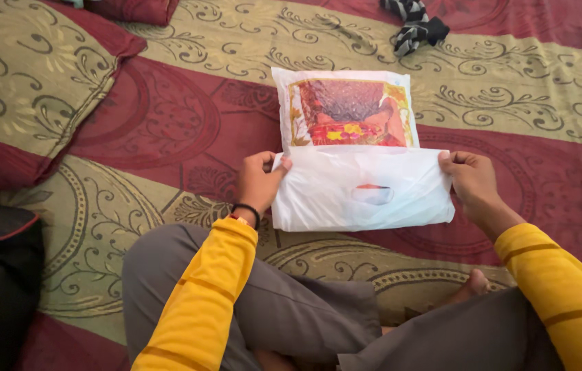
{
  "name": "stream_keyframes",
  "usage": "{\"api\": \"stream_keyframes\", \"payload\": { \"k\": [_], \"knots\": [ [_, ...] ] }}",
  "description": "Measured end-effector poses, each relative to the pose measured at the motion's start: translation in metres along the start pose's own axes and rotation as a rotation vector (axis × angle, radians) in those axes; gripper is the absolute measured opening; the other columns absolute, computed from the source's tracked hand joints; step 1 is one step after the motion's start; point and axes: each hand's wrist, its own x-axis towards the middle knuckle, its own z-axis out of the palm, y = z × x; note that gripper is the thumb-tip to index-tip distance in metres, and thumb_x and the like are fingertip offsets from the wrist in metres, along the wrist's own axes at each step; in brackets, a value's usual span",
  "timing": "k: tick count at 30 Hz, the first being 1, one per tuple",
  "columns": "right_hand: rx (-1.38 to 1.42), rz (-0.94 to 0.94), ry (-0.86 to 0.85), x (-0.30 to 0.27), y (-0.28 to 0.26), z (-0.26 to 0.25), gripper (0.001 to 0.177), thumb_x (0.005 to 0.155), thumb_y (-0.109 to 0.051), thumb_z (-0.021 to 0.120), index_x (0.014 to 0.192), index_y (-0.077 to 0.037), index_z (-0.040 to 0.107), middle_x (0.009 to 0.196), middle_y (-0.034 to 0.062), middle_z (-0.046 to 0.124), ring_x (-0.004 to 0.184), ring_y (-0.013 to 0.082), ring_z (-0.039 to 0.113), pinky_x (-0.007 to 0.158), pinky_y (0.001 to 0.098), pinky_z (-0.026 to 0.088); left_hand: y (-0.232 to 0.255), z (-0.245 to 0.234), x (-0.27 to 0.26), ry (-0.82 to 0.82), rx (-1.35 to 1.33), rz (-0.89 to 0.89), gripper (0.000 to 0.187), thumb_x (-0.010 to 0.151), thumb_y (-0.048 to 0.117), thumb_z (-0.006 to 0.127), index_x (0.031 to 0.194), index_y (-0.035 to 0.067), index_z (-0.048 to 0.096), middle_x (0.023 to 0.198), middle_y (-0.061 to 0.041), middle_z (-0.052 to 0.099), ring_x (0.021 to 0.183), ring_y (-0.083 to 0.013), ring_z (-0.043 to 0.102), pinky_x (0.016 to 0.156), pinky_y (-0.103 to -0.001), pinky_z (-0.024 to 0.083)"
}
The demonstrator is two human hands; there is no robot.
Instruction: The person folds a printed sheet and a patterned cloth, places them into a white plastic bag, and then packs the bag into a red and black duffel bag. The person zips the duffel bag closed and places it on a shelf, then picks up a folded red cloth from the shelf.
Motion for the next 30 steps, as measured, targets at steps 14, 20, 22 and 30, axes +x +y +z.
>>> {"api": "stream_keyframes", "payload": {
  "k": [14, 20, 22, 30],
  "knots": [
    [-0.122, -0.090, -0.031, 0.019, 0.037, 0.017, 0.030, 0.103, -0.023, 0.068, 0.084, 0.000, 0.068, 0.070, -0.0009, 0.061, 0.058, 0.0068, 0.047, 0.052, 0.0273, 0.039, -0.068, 0.015, 0.035, 0.220, -0.248, -0.102, 0.011, 0.088, 0.015, 0.077, 0.095, 0.006, 0.075, 0.079, -0.003, 0.075, 0.069, -0.0091, 0.067, 0.064, -0.027, 0.051],
    [-0.077, -0.187, 0.106, 0.003, 0.011, 0.018, 0.019, 0.097, -0.020, 0.073, 0.100, -0.002, 0.070, 0.089, 0.0013, 0.071, 0.077, 0.0085, 0.063, 0.068, 0.0260, 0.050, -0.004, -0.005, 0.011, 0.479, -0.132, -0.118, 0.023, 0.090, 0.024, 0.069, 0.104, 0.006, 0.070, 0.093, -0.004, 0.074, 0.086, -0.0197, 0.072, 0.077, -0.032, 0.054],
    [-0.158, -0.309, 0.260, -0.019, -0.017, 0.024, 0.022, 0.094, -0.016, 0.074, 0.108, -0.001, 0.067, 0.095, 0.0039, 0.072, 0.084, 0.0122, 0.065, 0.073, 0.0281, 0.051, 0.034, -0.014, -0.019, 0.579, 0.199, 0.262, 0.022, 0.098, 0.020, 0.065, 0.115, 0.006, 0.070, 0.109, -0.009, 0.072, 0.109, -0.0298, 0.063, 0.096, -0.043, 0.048],
    [-0.527, -1.099, 0.193, -0.113, -0.068, 0.080, 0.037, 0.092, -0.004, 0.069, 0.128, -0.002, 0.061, 0.130, 0.0167, 0.062, 0.126, 0.0353, 0.058, 0.112, 0.0440, 0.044, 0.074, 0.029, -0.070, -0.372, 0.513, 1.040, 0.060, 0.096, 0.020, 0.058, 0.153, 0.004, 0.046, 0.165, -0.016, 0.041, 0.158, -0.0263, 0.029, 0.130, -0.047, 0.020]
  ]
}}
